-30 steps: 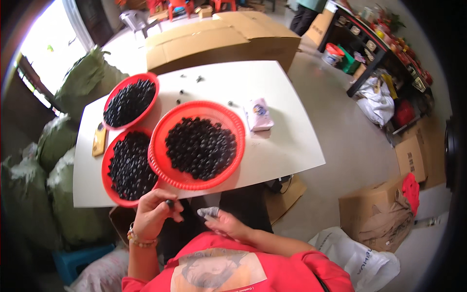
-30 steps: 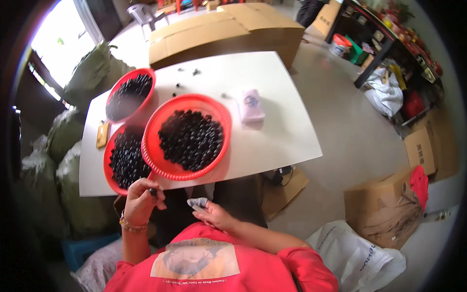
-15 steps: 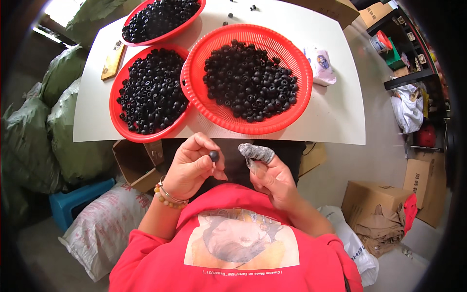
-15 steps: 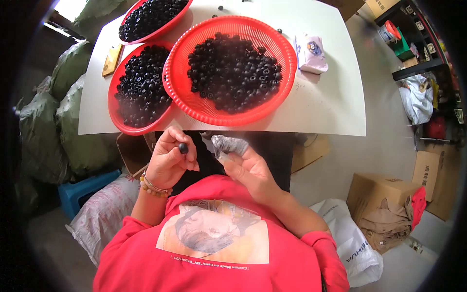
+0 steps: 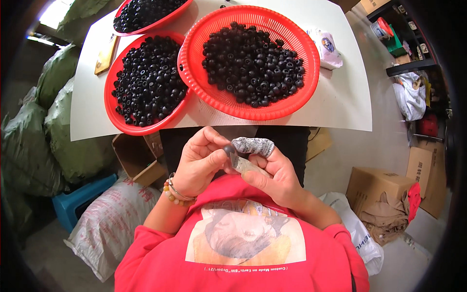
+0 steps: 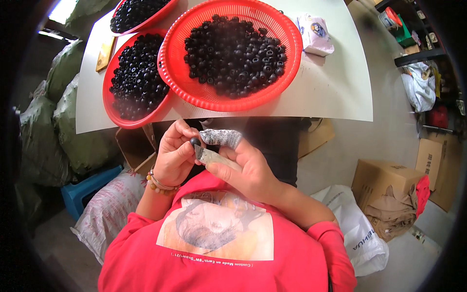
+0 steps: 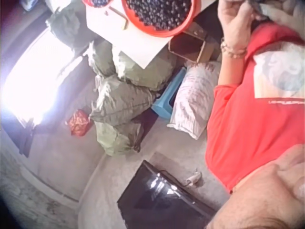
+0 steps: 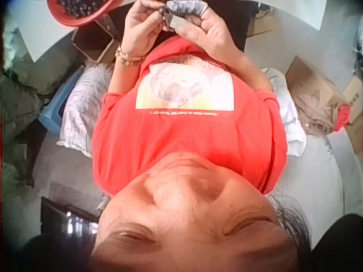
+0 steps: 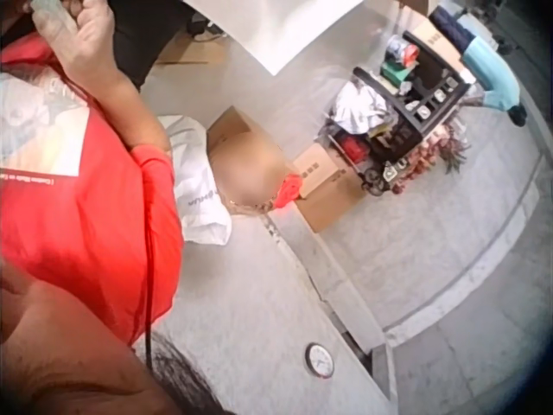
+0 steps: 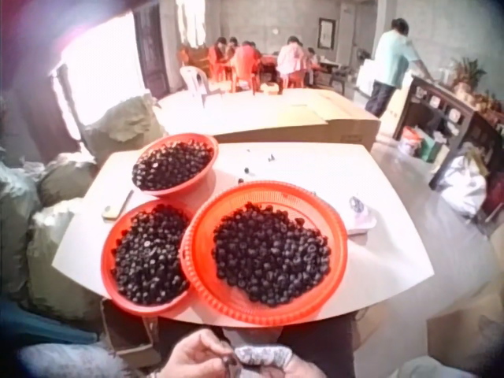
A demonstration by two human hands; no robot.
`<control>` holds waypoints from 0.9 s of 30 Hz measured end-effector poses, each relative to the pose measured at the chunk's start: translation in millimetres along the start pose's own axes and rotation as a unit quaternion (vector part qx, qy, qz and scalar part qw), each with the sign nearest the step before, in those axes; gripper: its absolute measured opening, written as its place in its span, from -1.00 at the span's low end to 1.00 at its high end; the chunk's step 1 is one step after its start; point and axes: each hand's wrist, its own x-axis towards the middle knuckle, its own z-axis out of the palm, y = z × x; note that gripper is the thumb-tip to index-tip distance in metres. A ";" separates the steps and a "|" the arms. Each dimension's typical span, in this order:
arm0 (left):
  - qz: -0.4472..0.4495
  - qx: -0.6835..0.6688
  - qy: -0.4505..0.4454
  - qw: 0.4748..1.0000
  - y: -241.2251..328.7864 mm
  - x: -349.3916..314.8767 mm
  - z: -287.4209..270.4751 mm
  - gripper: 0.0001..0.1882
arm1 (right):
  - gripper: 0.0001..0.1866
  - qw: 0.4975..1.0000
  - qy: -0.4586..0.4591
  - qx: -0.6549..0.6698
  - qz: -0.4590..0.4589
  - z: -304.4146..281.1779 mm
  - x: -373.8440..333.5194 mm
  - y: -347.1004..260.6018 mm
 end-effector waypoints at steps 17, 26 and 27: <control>0.012 0.003 -0.001 1.000 -5.5 -3.7 -2.4 -0.85 | -0.64 0.999 0.006 0.023 -0.022 3.1 -0.1 6.7; 0.008 -0.033 -0.023 0.999 -11.6 -5.2 -6.4 -0.87 | -0.70 0.999 0.015 0.018 -0.048 9.6 -3.2 6.9; 0.008 -0.036 -0.020 0.999 -12.6 -5.7 -6.6 -0.87 | -0.70 0.999 0.019 0.018 -0.044 9.9 -4.1 6.5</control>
